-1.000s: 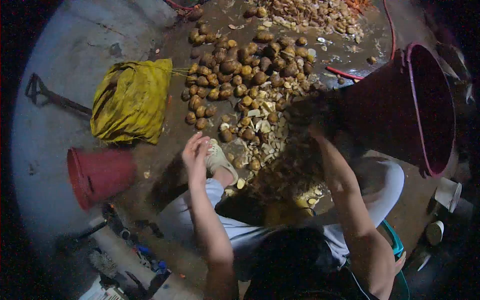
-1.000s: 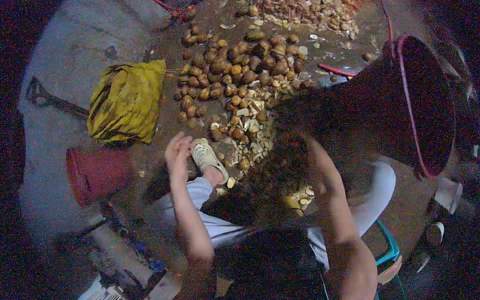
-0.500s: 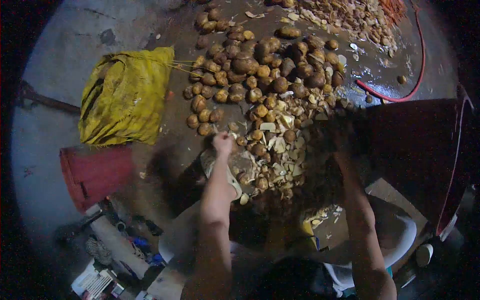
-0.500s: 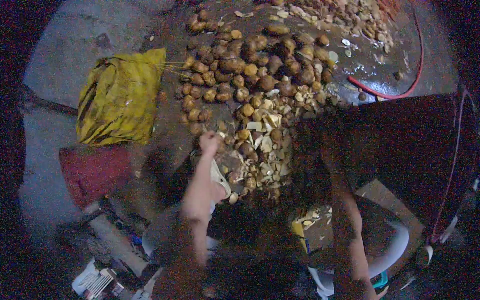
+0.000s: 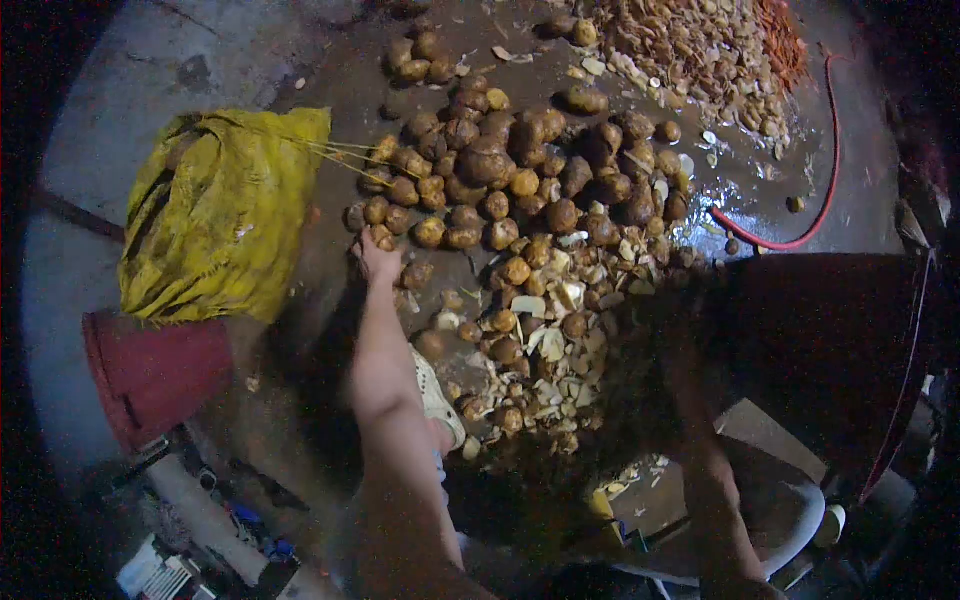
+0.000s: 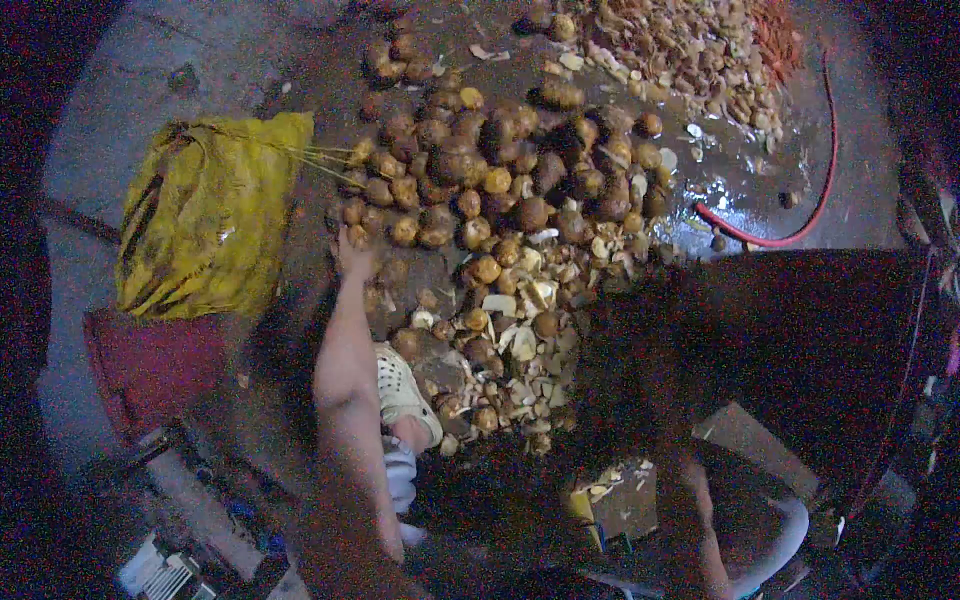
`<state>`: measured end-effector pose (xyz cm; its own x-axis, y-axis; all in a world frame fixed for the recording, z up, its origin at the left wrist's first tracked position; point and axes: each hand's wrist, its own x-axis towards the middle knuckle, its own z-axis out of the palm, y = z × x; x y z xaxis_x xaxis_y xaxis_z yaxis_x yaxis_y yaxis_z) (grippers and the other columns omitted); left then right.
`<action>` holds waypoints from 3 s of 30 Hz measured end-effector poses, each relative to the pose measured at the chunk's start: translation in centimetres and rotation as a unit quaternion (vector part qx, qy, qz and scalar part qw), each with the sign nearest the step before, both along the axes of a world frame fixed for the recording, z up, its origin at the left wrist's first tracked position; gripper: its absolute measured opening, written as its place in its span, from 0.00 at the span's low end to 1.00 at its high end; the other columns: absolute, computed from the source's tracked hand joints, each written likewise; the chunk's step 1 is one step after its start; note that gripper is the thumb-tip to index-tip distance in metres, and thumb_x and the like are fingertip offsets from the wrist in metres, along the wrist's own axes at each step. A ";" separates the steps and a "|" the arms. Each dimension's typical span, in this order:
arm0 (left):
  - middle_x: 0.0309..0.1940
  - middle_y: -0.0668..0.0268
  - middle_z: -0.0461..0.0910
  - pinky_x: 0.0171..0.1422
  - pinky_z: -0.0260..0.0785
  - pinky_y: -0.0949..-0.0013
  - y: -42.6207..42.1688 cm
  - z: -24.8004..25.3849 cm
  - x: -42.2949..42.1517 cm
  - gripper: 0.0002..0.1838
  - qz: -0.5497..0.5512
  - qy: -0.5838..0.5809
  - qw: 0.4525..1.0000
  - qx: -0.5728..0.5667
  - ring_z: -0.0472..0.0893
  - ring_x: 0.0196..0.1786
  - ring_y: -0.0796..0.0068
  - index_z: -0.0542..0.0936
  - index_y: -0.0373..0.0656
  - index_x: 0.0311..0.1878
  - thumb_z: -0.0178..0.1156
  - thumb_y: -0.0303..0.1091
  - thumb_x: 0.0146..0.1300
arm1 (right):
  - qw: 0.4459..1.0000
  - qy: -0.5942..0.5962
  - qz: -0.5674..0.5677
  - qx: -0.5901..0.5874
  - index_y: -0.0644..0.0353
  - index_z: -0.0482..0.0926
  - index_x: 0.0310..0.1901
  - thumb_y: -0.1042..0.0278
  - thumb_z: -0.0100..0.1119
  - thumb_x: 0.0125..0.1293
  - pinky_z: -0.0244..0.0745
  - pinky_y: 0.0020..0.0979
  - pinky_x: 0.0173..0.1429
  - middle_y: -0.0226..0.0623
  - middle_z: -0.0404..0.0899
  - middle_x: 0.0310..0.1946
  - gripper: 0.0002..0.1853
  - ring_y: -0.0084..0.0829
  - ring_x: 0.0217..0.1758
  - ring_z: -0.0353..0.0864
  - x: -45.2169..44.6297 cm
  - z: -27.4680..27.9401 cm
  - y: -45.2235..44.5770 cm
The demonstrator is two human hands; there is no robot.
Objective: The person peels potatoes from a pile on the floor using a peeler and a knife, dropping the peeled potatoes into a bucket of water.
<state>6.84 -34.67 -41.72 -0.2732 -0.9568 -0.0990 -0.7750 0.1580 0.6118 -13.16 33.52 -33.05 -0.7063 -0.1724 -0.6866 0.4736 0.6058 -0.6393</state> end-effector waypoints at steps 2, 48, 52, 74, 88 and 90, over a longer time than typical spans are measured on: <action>0.59 0.51 0.69 0.67 0.64 0.56 -1.9 -2.7 0.6 0.46 0.006 0.006 0.998 0.067 0.69 0.62 0.50 0.63 0.51 0.67 0.75 0.33 0.43 | 1.000 -0.021 -0.012 -0.002 0.61 0.60 0.67 0.51 0.46 0.71 0.54 0.39 0.71 0.45 0.57 0.68 0.30 0.39 0.70 0.57 1.1 0.1 1.3; 0.53 0.62 0.75 0.61 0.71 0.64 44.8 50.6 5.0 0.45 -0.319 0.571 0.694 0.301 0.77 0.55 0.65 0.64 0.42 0.63 0.72 0.18 0.37 | 0.796 0.507 0.331 -0.029 0.44 0.72 0.54 0.70 0.60 0.52 0.77 0.49 0.37 0.45 0.74 0.40 0.25 0.51 0.36 0.81 13.9 43.5 -8.4; 0.53 0.63 0.74 0.61 0.71 0.64 45.0 50.5 5.6 0.43 -0.295 0.574 0.706 0.293 0.77 0.55 0.65 0.65 0.42 0.62 0.72 0.18 0.37 | 0.773 0.527 0.347 -0.054 0.43 0.71 0.56 0.70 0.59 0.53 0.77 0.49 0.35 0.46 0.74 0.39 0.26 0.50 0.34 0.81 14.4 42.3 -8.6; 0.63 0.57 0.69 0.74 0.56 0.46 42.0 44.7 5.2 0.42 -0.063 0.656 0.486 0.574 0.68 0.66 0.52 0.65 0.41 0.67 0.74 0.37 0.48 | 0.874 0.358 0.319 -0.074 0.57 0.77 0.56 0.81 0.54 0.50 0.78 0.47 0.48 0.56 0.81 0.38 0.27 0.54 0.44 0.81 10.9 40.7 -9.1; 0.56 0.58 0.75 0.63 0.72 0.53 41.2 43.3 5.1 0.37 -0.154 0.593 0.616 0.495 0.74 0.61 0.56 0.65 0.39 0.66 0.70 0.32 0.54 | 0.814 0.453 0.351 -0.096 0.56 0.74 0.51 0.66 0.69 0.51 0.77 0.48 0.43 0.49 0.78 0.39 0.24 0.54 0.41 0.79 13.8 39.0 -9.9; 0.56 0.58 0.75 0.60 0.74 0.54 42.1 44.4 5.0 0.37 -0.150 0.575 0.632 0.498 0.75 0.59 0.56 0.65 0.40 0.66 0.70 0.31 0.54 | 0.815 0.453 0.353 -0.076 0.55 0.73 0.51 0.67 0.69 0.49 0.77 0.48 0.43 0.49 0.78 0.40 0.25 0.54 0.41 0.79 13.9 38.6 -10.0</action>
<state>11.87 7.41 2.64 -0.8664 -0.4645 -0.1834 0.2448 -0.7152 0.6547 0.76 23.49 5.59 -0.5992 -0.7902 0.1284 -0.6669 0.4040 -0.6261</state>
